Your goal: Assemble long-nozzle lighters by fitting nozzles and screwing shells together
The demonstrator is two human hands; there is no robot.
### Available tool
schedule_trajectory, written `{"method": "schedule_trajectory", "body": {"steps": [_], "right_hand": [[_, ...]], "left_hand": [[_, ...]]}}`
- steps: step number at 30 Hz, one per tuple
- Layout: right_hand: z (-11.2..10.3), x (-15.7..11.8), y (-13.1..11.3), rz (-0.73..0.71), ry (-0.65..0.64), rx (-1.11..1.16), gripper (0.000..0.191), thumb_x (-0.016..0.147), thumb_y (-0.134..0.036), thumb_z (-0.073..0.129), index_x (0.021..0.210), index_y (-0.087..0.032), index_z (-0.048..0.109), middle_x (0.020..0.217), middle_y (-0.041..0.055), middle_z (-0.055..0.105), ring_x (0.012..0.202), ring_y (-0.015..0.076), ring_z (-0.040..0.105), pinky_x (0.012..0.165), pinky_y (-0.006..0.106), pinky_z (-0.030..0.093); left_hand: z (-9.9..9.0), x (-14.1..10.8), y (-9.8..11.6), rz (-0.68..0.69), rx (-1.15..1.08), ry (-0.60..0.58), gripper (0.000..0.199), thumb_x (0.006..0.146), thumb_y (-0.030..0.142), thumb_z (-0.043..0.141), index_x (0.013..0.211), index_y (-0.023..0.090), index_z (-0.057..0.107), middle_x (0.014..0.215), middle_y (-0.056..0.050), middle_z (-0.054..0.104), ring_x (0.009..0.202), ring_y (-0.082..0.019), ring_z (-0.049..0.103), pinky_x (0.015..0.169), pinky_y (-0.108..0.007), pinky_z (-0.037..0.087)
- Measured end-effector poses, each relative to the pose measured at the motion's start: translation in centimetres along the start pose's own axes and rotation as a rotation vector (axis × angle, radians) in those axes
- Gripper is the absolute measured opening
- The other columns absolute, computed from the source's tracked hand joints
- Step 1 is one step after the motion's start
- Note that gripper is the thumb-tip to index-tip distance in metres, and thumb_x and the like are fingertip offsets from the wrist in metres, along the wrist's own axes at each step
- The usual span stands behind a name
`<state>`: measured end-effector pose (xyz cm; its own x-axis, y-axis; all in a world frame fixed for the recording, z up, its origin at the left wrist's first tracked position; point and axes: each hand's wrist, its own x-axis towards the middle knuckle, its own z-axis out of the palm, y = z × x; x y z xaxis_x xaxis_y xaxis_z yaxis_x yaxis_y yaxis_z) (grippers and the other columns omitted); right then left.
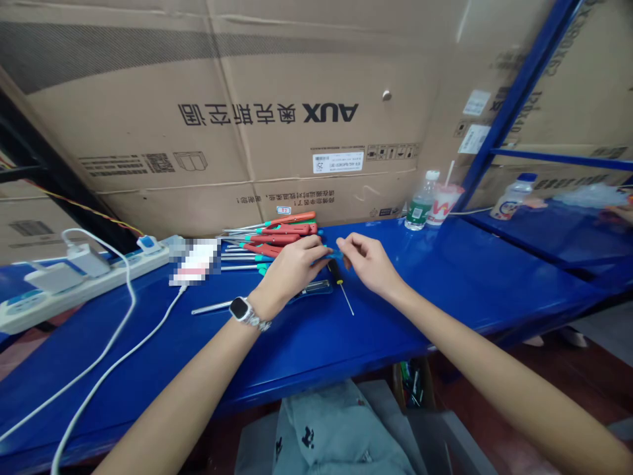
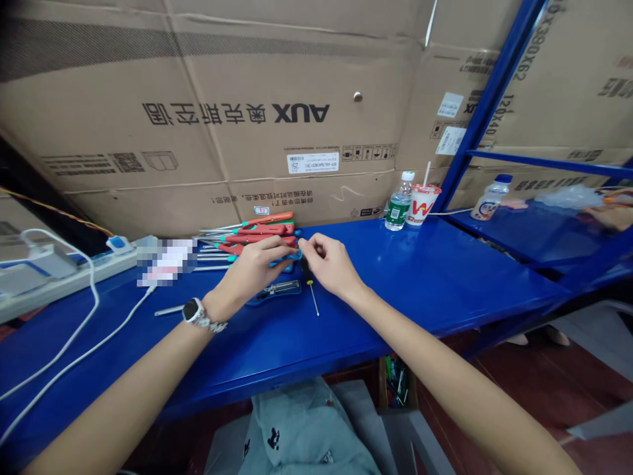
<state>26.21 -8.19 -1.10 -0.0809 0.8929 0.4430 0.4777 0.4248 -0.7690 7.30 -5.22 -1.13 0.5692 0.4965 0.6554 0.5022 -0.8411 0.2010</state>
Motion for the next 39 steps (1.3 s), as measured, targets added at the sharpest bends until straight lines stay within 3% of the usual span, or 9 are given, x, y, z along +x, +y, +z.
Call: {"method": "schedule_trajectory", "body": {"steps": [3,6,9,12,17,22,29,33,39], "right_hand": [[0.7,-0.7,-0.4,-0.208,-0.019,-0.058,0.020,0.095,-0.041,0.055,0.096,-0.021,0.061,0.092,0.0056,0.070,0.086,0.0198,0.064,0.079,0.033,0.047],[2.1,-1.1,-0.6,-0.350,-0.134,-0.246,0.035,0.085,-0.034,0.072,0.118,-0.023,0.064,0.118,0.0089,0.071,0.104,0.0257,0.064,0.092,0.040,0.044],[3.4,-1.0,-0.8,-0.370,-0.167,-0.326,0.035,0.087,-0.030,0.073,0.121,-0.024,0.067,0.117,0.0070,0.075,0.100,0.0249,0.068,0.095,0.041,0.042],[3.8,-0.2,-0.9,-0.396,-0.190,-0.375,0.033,0.088,-0.030,0.073,0.120,-0.023,0.070,0.112,0.0065,0.077,0.098,0.0243,0.070,0.093,0.040,0.044],[2.4,1.2,-0.3,-0.350,-0.316,-0.407,0.030,0.086,-0.032,0.076,0.115,-0.023,0.075,0.102,0.0055,0.079,0.092,0.0234,0.071,0.088,0.038,0.048],[1.4,1.5,1.3,-0.257,-0.289,-0.373,0.026,0.088,-0.034,0.074,0.112,-0.024,0.076,0.106,0.0056,0.079,0.094,0.0233,0.072,0.088,0.038,0.050],[0.4,0.5,3.1,-0.034,-0.157,-0.404,0.020,0.087,-0.035,0.070,0.102,-0.023,0.074,0.099,0.0053,0.078,0.087,0.0231,0.071,0.075,0.034,0.050],[-0.2,0.0,3.4,0.147,-0.036,-0.546,0.021,0.084,-0.040,0.070,0.092,-0.020,0.069,0.089,0.0077,0.076,0.082,0.0252,0.071,0.066,0.033,0.046],[0.0,0.0,4.2,0.283,-0.111,-0.738,0.030,0.090,-0.048,0.060,0.077,-0.021,0.059,0.078,0.0089,0.074,0.078,0.0288,0.070,0.062,0.034,0.040]], "left_hand": [[-1.1,-1.7,0.5,-0.317,-0.347,0.176,0.019,0.090,0.032,0.068,0.078,0.018,0.071,0.076,-0.003,0.068,0.071,-0.017,0.065,0.073,-0.035,0.061],[-1.8,-3.3,1.2,-0.641,-0.719,0.313,0.023,0.080,0.039,0.077,0.081,0.017,0.074,0.075,-0.002,0.070,0.069,-0.017,0.067,0.072,-0.036,0.065],[-2.2,-4.3,1.6,-0.805,-0.908,0.397,0.030,0.071,0.041,0.085,0.077,0.014,0.072,0.078,-0.002,0.070,0.070,-0.015,0.068,0.076,-0.035,0.066],[-2.6,-4.9,1.1,-0.880,-0.955,0.431,0.038,0.068,0.046,0.087,0.077,0.013,0.069,0.075,-0.003,0.070,0.071,-0.016,0.070,0.075,-0.035,0.066],[-3.8,-6.1,-0.7,-0.776,-0.723,0.407,0.045,0.078,0.048,0.080,0.103,0.014,0.065,0.086,-0.007,0.074,0.078,-0.019,0.072,0.078,-0.036,0.063],[-4.3,-7.3,-1.4,-0.531,-0.359,0.269,0.024,0.090,0.035,0.067,0.107,0.018,0.066,0.108,-0.010,0.073,0.094,-0.019,0.069,0.086,-0.037,0.058],[-3.5,-7.0,-1.5,-0.420,-0.167,0.002,0.013,0.095,0.026,0.057,0.097,0.019,0.067,0.095,-0.006,0.073,0.088,-0.019,0.067,0.080,-0.036,0.054],[-2.8,-5.8,-2.2,-0.359,-0.111,-0.128,0.015,0.096,0.027,0.055,0.093,0.019,0.067,0.095,-0.007,0.072,0.089,-0.022,0.067,0.080,-0.037,0.052],[-1.2,-3.5,-2.5,-0.313,-0.054,-0.224,0.014,0.095,0.022,0.055,0.091,0.018,0.067,0.091,-0.006,0.071,0.084,-0.022,0.066,0.078,-0.036,0.051]]}}
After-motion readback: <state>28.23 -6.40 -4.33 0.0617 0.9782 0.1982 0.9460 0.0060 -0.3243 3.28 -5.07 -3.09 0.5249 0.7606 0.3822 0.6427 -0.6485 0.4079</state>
